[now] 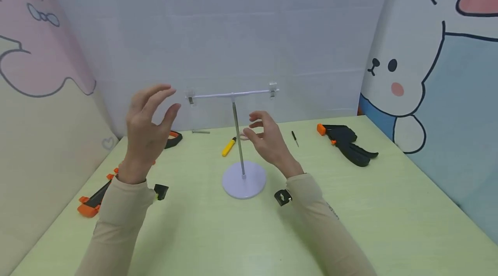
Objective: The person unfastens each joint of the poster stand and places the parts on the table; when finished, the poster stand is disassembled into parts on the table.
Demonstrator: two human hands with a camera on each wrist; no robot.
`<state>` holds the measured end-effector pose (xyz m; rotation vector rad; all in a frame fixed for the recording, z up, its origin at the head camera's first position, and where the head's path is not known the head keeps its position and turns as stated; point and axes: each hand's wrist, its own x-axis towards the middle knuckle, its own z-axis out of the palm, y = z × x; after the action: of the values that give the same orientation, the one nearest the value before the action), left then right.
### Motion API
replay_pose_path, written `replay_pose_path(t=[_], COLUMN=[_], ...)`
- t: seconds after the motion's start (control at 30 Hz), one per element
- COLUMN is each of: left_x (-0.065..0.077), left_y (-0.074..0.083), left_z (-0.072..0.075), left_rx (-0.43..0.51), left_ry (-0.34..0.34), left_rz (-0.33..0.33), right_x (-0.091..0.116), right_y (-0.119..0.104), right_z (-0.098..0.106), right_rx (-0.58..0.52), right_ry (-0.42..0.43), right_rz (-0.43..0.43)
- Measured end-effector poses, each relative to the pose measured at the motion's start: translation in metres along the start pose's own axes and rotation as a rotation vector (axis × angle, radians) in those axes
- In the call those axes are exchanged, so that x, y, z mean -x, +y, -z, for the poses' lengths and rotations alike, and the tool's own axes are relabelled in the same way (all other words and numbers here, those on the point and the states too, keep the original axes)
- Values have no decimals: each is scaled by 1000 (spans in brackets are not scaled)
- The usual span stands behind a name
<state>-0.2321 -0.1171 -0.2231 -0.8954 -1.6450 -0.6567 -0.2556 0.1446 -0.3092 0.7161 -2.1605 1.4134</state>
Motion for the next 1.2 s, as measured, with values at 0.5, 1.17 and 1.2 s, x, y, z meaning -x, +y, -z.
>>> replay_pose_path(t=[0.5, 1.17, 1.2], left_x=[-52, -128, -129], left_y=[18, 39, 40], left_z=[-11, -54, -55], left_rx=[-14, 32, 33], left_ry=[-423, -828, -856], left_rz=[-146, -109, -95], right_x=[-1, -7, -6], right_y=[-12, -14, -14], right_z=[-25, 1, 1], right_rx=[-31, 38, 31], right_ry=[-41, 4, 3], right_rz=[-44, -22, -25])
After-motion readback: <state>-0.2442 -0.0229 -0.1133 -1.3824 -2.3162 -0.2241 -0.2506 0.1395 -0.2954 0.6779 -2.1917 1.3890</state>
